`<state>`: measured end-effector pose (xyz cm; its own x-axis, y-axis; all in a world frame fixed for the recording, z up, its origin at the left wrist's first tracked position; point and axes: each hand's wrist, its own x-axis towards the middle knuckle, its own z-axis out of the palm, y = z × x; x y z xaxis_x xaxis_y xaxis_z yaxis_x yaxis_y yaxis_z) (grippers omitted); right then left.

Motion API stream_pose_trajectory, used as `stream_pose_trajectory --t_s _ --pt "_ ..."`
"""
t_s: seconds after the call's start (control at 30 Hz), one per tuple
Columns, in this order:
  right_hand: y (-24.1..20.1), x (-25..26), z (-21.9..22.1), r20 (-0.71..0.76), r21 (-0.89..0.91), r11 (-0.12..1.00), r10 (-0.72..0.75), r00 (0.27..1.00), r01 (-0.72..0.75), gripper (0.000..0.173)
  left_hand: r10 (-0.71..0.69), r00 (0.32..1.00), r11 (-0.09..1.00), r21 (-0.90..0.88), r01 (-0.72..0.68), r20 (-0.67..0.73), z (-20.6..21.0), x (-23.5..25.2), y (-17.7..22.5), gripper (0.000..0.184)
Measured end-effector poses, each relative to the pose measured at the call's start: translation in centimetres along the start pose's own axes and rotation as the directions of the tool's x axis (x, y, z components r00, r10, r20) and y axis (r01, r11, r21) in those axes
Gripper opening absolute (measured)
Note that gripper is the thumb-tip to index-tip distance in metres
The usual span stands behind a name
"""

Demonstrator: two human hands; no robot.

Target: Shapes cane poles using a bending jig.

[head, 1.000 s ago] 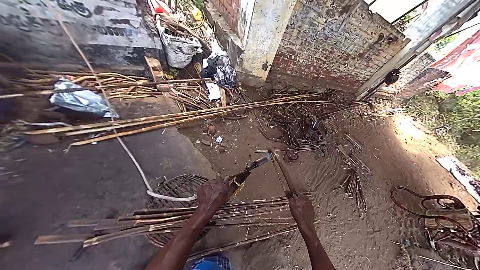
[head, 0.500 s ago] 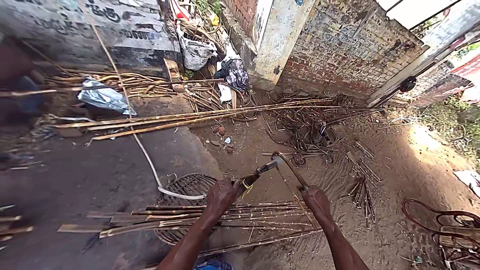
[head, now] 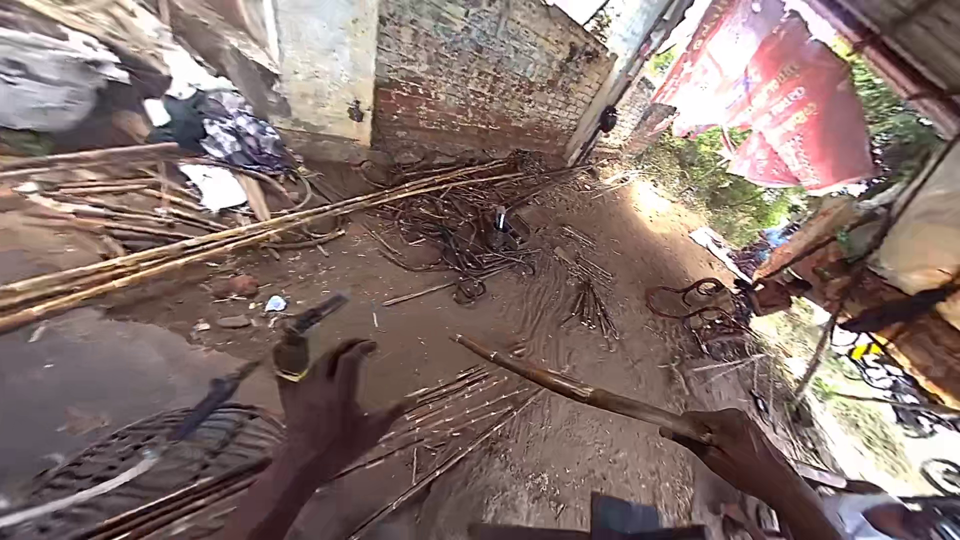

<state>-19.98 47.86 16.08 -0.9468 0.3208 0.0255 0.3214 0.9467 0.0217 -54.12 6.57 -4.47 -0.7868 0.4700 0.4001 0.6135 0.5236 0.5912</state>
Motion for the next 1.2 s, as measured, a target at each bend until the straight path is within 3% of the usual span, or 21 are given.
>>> stream_pose_trajectory --t_s 0.07,0.1,0.2,0.23,0.33,0.37,0.4,0.43,0.5,0.6,0.67,0.8,0.97,1.07,1.2 --pt "3.5 -8.0 0.7 -0.04 0.101 0.994 0.04 0.998 -0.036 0.04 0.277 0.951 0.956 -0.139 -0.258 0.139 3.9 0.5 8.1 0.099" --pt "4.8 -11.7 1.4 -0.06 0.14 0.989 0.062 0.996 -0.053 0.037 0.379 0.906 0.913 -0.237 -0.332 0.19 6.0 0.6 11.5 0.09" --pt "7.8 -21.1 5.7 -0.122 0.194 0.974 0.144 0.982 -0.119 0.037 0.595 0.755 0.756 -0.509 -0.411 0.275 12.1 1.1 18.4 0.05" --pt "8.6 -23.9 7.5 -0.14 0.198 0.968 0.185 0.973 -0.156 0.034 0.655 0.673 0.723 -0.546 -0.424 0.344 13.6 0.7 20.0 0.042" --pt "9.4 -29.9 12.4 -0.111 0.242 0.934 0.298 0.948 -0.265 0.033 0.749 0.37 0.659 -0.562 -0.5 0.549 16.9 -3.2 23.4 0.026" --pt "9.1 -31.0 13.8 -0.105 0.266 0.922 0.318 0.942 -0.282 0.034 0.735 0.309 0.669 -0.571 -0.476 0.604 17.7 -4.9 23.9 0.019" --pt "9.0 -31.8 15.1 -0.12 0.286 0.915 0.328 0.937 -0.284 0.034 0.711 0.293 0.691 -0.559 -0.458 0.64 18.3 -6.3 24.4 0.013" --pt "8.9 -32.3 16.2 -0.134 0.294 0.912 0.335 0.933 -0.285 0.034 0.673 0.317 0.725 -0.513 -0.459 0.668 18.3 -7.3 24.8 0.016" --pt "8.8 -32.7 17.2 -0.092 0.335 0.886 0.371 0.924 -0.322 0.04 0.561 0.429 0.801 -0.333 -0.498 0.708 17.0 -8.0 26.8 0.025" --pt "8.1 -32.2 17.6 -0.051 0.448 0.819 0.424 0.904 -0.358 0.051 0.557 0.557 0.785 -0.171 -0.595 0.617 15.9 -7.9 28.8 0.025" --pt "6.9 -30.7 17.0 -0.104 0.533 0.787 0.424 0.9 -0.309 0.047 0.579 0.562 0.756 -0.13 -0.642 0.59 15.7 -7.5 29.2 0.026" --pt "5.2 -28.2 15.4 -0.173 0.599 0.769 0.395 0.902 -0.222 0.037 0.529 0.514 0.752 -0.093 -0.652 0.675 16.2 -7.3 29.8 0.026" --pt "4.9 -28.4 19.0 -0.24 0.576 0.779 0.452 0.859 -0.249 0.042 0.45 0.503 0.77 -0.035 -0.637 0.737 17.6 -8.6 29.2 0.024" --pt "1.3 -29.1 20.6 -0.277 0.596 0.699 0.642 0.715 -0.397 0.042 0.536 0.525 0.755 -0.097 -0.649 0.661 18.4 -9.1 28.2 0.027" --pt "-5.6 -29.0 20.0 -0.184 0.591 0.405 0.91 0.372 -0.698 0.047 0.697 0.529 0.683 -0.226 -0.694 0.483 19.8 -8.8 27.3 0.034"
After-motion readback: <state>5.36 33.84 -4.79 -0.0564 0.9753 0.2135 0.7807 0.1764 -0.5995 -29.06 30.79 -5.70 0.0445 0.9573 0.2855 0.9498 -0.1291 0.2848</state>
